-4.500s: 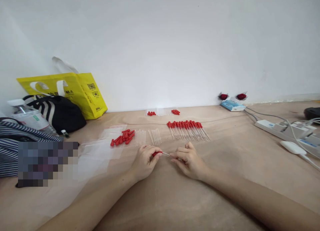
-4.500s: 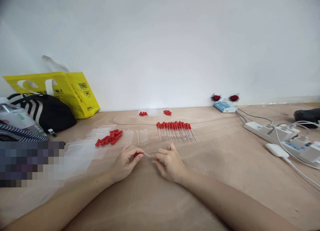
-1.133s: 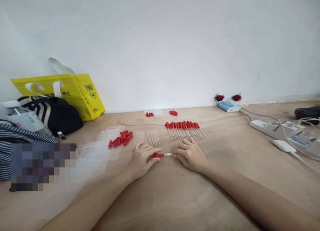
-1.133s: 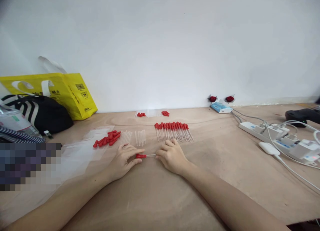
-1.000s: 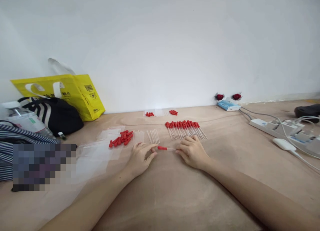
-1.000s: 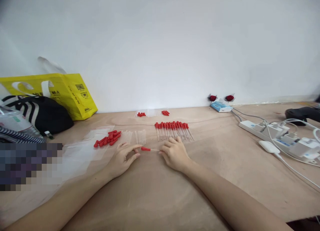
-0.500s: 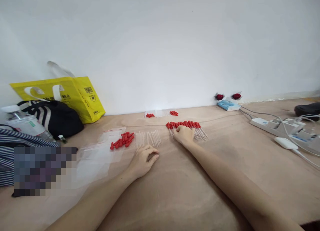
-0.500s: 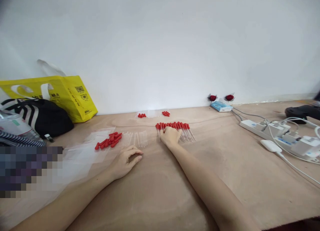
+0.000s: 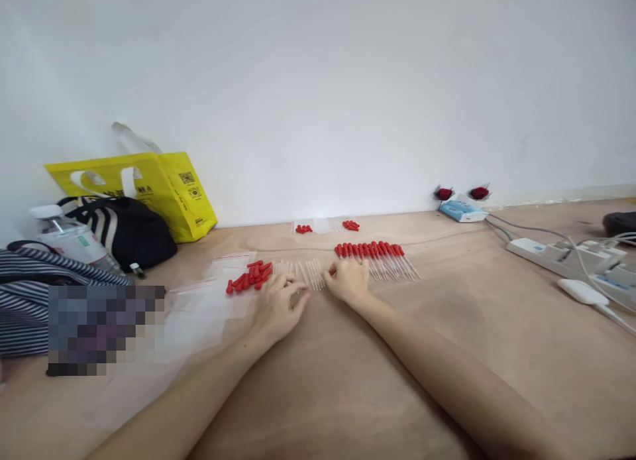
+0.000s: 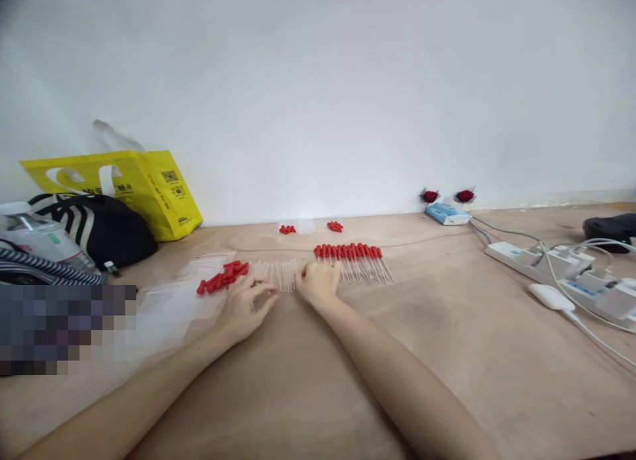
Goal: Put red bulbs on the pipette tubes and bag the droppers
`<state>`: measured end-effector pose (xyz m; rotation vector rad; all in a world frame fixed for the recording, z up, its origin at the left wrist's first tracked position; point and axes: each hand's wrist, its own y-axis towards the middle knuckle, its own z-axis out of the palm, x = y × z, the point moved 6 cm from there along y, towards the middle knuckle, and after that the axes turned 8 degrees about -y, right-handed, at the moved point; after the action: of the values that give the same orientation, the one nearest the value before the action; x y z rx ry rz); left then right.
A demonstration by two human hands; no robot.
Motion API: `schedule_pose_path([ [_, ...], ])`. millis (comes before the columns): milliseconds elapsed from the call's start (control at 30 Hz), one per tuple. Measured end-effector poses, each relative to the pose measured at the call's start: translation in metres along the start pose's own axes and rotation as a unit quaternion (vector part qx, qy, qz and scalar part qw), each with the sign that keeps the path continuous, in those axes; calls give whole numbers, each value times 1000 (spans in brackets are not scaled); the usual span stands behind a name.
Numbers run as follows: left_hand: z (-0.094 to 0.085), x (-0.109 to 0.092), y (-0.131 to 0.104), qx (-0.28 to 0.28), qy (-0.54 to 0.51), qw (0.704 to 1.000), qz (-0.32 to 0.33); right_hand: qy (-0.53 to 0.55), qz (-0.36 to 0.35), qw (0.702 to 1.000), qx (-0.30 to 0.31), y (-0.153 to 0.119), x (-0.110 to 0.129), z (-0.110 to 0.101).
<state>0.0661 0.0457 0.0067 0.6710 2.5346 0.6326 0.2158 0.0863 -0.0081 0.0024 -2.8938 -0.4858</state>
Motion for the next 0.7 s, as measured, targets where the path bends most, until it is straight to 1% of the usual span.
schedule_pose_path([
  [33, -8, 10, 3, -28, 38, 999, -26, -1, 2, 1000, 14, -1, 5, 3],
  [67, -17, 23, 6, -54, 72, 994, -69, 0, 7, 1000, 25, -2, 9, 5],
  [133, -33, 52, 10, -70, 130, 975, -168, 2, 25, 999, 42, -1, 14, 9],
  [167, -39, 65, 10, -53, 153, 964, -211, 4, 35, 998, 47, 0, 15, 11],
  [200, -42, 76, 9, -25, 175, 953, -246, 5, 44, 998, 52, 2, 15, 12],
  [267, -48, 93, 7, 27, 204, 934, -291, 8, 55, 996, 64, 6, 16, 13],
  [333, -54, 102, 4, 52, 221, 921, -316, 5, 58, 996, 74, 9, 16, 13],
  [467, -62, 116, -1, 78, 237, 897, -366, 0, 60, 994, 91, 11, 16, 11],
  [567, -61, 123, -2, 96, 231, 889, -384, 1, 57, 994, 92, 10, 15, 10],
  [700, -55, 125, -4, 106, 221, 890, -385, -4, 49, 995, 82, 7, 13, 11],
])
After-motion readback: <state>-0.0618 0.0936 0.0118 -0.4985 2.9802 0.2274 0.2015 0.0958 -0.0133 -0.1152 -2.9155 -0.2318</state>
